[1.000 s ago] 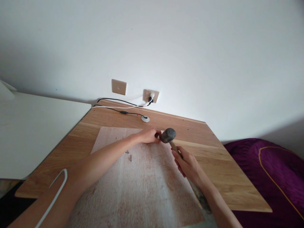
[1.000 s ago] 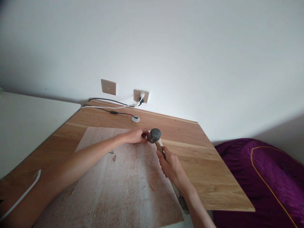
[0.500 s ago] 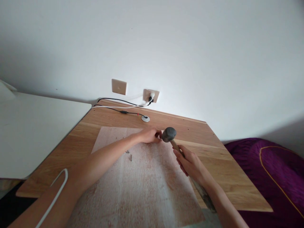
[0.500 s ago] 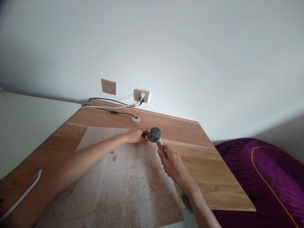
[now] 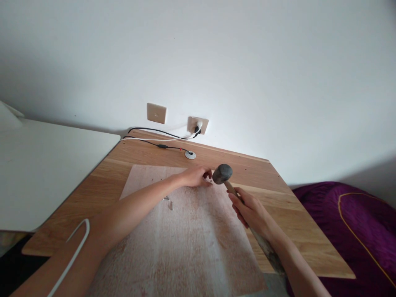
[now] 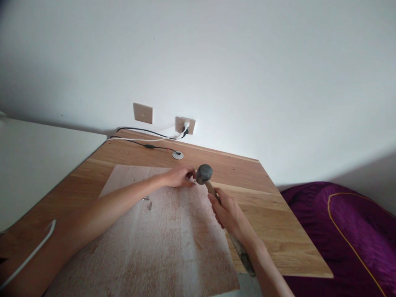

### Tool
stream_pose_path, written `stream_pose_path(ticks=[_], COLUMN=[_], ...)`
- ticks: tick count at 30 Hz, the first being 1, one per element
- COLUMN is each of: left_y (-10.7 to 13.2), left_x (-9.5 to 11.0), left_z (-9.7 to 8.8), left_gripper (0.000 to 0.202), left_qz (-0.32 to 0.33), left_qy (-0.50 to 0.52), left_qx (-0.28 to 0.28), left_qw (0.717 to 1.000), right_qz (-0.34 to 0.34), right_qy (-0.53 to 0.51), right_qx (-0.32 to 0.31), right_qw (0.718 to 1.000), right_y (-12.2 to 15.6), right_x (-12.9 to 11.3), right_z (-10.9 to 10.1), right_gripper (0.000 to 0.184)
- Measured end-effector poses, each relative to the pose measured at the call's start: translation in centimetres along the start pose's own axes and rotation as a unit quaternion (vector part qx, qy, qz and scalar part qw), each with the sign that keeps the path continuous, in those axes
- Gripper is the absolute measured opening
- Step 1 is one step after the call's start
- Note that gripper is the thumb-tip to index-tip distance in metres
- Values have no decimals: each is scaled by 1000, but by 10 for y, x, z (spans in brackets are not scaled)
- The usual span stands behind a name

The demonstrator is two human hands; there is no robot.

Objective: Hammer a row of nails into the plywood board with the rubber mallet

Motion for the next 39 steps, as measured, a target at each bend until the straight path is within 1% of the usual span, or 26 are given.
stream_pose_path(ticks=[3, 6, 13, 16, 19, 27, 31, 33, 36, 37, 39], left_y=[-1, -2, -2, -2, -2, -2, -1, -1, -1, -1, -1], left_x=[-1, 0, 3, 3, 3, 2, 2, 2, 0, 1, 3], left_z=[1, 1, -1, -1, 0, 1, 2, 3, 2, 1, 0], left_gripper=[25, 22, 15, 12, 11, 8, 7, 13, 36, 39, 40], left_qz=[-5, 3, 18, 16, 11, 14, 25, 24, 6, 5, 15], left_qy=[8, 24, 13, 11, 16, 34, 44, 43, 20, 11, -2], left_qx=[-2, -6, 7, 10, 7, -2, -19, -28, -16, -9, 3], left_qw=[1000, 1000, 1000, 1000, 1000, 999, 999, 998, 1000, 1000, 1000], right_qz=[-13, -13, 10, 9, 6, 14, 9, 5, -2, -3, 1], right_qy=[0, -3, -32, -41, -40, -38, -37, -40, -24, -11, 15], right_qx=[31, 49, 26, 26, 32, 14, 17, 22, 19, 11, -7], right_qw=[999, 999, 999, 999, 999, 999, 999, 999, 1000, 1000, 1000], right_y=[1, 0, -1, 0, 1, -1, 0, 0, -1, -1, -3], right_x=[-2, -3, 5, 4, 2, 3, 0, -3, -6, -7, -5], right_z=[-9, -13, -4, -2, -1, 1, 1, 1, 2, 3, 7], right_gripper=[36, 36, 41, 40, 39, 41, 40, 39, 37, 36, 35])
Point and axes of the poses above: each hand's wrist, its own y-axis away from the middle knuckle, its own z-axis out of the palm, x = y × z, the point moved 5 cm from there along -y, towards the middle knuckle, and after that the axes turned 2 degrees about z, right-handed, at the moved point
